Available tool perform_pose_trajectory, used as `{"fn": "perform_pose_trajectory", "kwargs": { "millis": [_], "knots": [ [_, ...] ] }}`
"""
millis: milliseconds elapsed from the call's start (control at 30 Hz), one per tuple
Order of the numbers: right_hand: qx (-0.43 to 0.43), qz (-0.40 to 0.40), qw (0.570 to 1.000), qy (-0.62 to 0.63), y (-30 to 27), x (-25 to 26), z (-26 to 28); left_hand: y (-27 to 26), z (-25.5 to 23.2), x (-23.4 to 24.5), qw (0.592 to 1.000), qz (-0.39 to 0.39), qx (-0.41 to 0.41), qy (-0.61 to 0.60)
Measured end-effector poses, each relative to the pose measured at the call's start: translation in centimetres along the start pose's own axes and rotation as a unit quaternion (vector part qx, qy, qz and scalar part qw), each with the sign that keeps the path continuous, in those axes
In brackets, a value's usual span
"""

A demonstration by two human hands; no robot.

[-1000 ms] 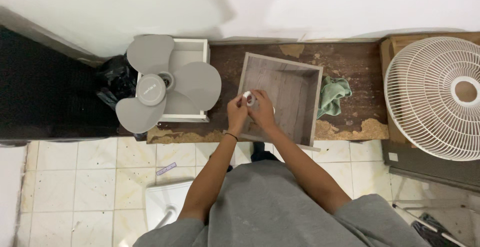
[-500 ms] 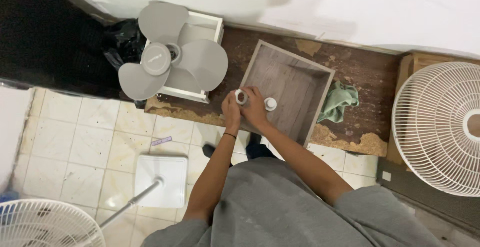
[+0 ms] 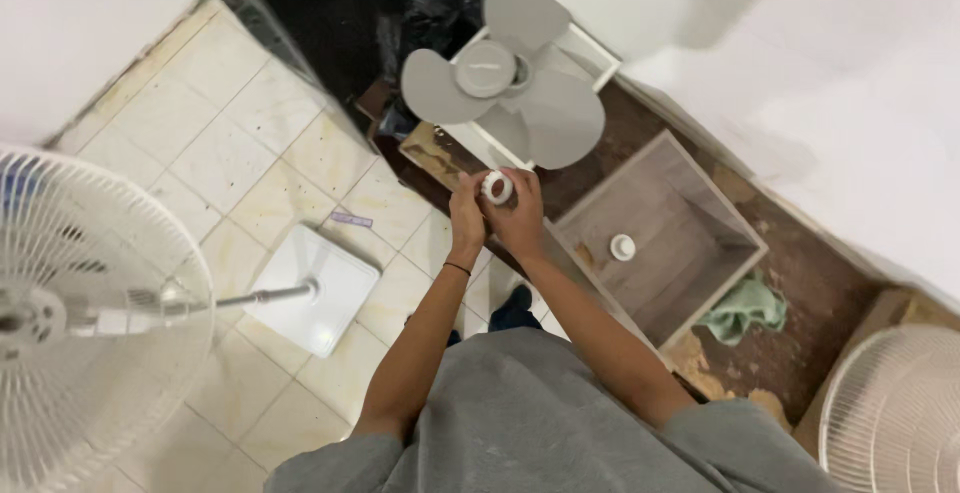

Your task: The person assembles a standing fan by attaching the front grille, inserting the fan blade, and securing it with a plastic nut. The person then attaches the rear grille and tightens the central nut to complete the assembly.

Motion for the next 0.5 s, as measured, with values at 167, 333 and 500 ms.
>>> {"fn": "perform_pose_trajectory", "kwargs": {
  "millis": [167, 333, 500],
  "knots": [
    [-0.012, 0.115, 0.991, 0.068, -1.2, -7.6, 4.6, -2.1, -3.7, 8.5, 0.993, -0.113, 0.004, -0.026],
    [0.106, 0.206, 0.970, 0.075, -3.0, -14.6, 9.8, -5.2, -6.5, 16.9, 0.972, -0.230, -0.050, -0.006],
    [0.136, 0.275, 0.938, 0.159, -5.9, -21.0, 15.2, -9.2, -9.0, 24.4, 0.939, -0.329, -0.095, 0.003]
  ]
}}
Point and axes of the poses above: each hand's wrist, its own y-axis towards the middle knuckle, its own x-axis out of the back of the hand, z = x × y, the point moved 2 cm from there along y, towards the middle knuckle, and after that the axes turned 6 degrees about x, right-handed, at the moved point
